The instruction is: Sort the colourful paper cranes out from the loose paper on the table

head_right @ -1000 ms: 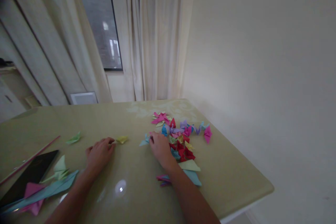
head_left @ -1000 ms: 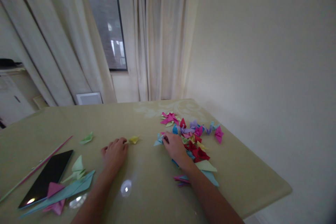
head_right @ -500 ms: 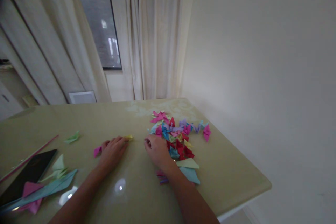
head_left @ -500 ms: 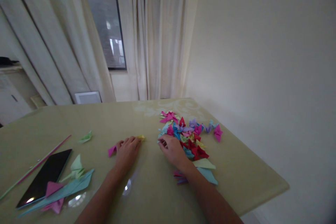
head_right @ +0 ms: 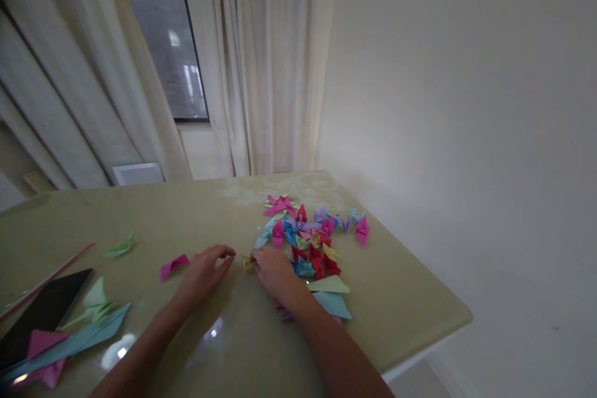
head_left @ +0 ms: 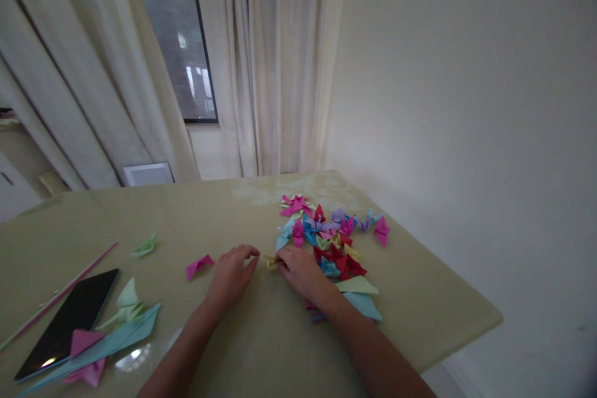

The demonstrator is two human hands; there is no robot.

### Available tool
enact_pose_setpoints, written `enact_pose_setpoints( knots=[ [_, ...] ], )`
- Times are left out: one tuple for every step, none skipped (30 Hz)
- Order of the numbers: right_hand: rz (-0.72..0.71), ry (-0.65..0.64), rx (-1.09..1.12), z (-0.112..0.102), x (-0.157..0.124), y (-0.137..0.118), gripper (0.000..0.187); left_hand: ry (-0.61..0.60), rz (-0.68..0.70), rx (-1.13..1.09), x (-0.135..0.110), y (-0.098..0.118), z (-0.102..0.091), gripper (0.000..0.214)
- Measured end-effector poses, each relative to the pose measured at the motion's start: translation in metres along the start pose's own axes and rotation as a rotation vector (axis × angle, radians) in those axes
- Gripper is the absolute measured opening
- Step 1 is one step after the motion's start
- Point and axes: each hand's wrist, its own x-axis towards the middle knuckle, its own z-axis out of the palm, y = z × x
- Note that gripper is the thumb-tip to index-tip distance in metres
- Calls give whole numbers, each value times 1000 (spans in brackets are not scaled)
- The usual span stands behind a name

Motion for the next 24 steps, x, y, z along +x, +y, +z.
enact_pose_setpoints(
  knots=[
    [-1,49,32,-5,-1,3,18,79,-92,121,-2,-2,-5,29],
    [-1,119,75,-12,-2,7,17,154,-184,254,-4,-5,-10,32],
    [-1,207,125,-19,-4,12,16,207,-269,373,-6,-9,-15,34],
    [1,304,172,-27,-6,17,15,229,-343,460,-8,-15,-18,36],
    [8,395,206,-34,-8,23,13,220,-403,506,-10,-21,-20,38],
    [19,469,224,-41,-10,29,12,189,-442,512,-11,-29,-21,40],
    [34,521,232,-46,-12,35,11,147,-458,489,-12,-36,-21,40],
    [52,553,230,-50,-14,40,10,111,-448,446,-11,-44,-20,41],
    [69,564,221,-53,-15,46,10,92,-421,387,-9,-51,-18,42],
    [82,558,205,-55,-16,51,10,90,-383,314,-6,-57,-16,41],
    [92,541,185,-56,-17,56,9,101,-346,226,-3,-61,-13,40],
    [103,523,163,-56,-17,60,8,117,-315,119,1,-63,-10,38],
    [114,513,141,-57,-18,63,7,131,-292,-7,4,-63,-7,37],
    [127,515,125,-57,-18,65,6,143,-271,-146,7,-60,-4,37],
    [140,532,119,-57,-18,66,5,151,-251,-291,9,-56,-1,37],
    [148,558,127,-57,-18,65,7,155,-227,-439,11,-49,2,39],
    [143,580,150,-56,-18,61,9,150,-203,-582,11,-41,4,43],
    [120,586,187,-54,-18,56,10,131,-179,-712,11,-31,7,47],
    [77,573,236,-52,-18,50,9,95,-156,-823,10,-21,9,51],
    [19,535,291,-48,-18,42,7,48,-134,-910,9,-10,11,54],
    [-46,476,344,-44,-17,34,11,-4,-113,-973,7,-1,12,54],
    [-111,406,385,-39,-17,26,17,-48,-93,-1014,4,7,12,54],
    [-168,341,409,-34,-17,19,22,-79,-75,-1042,2,14,12,54],
    [-211,289,418,-30,-17,14,23,-98,-60,-1064,0,19,12,55]
  ],
)
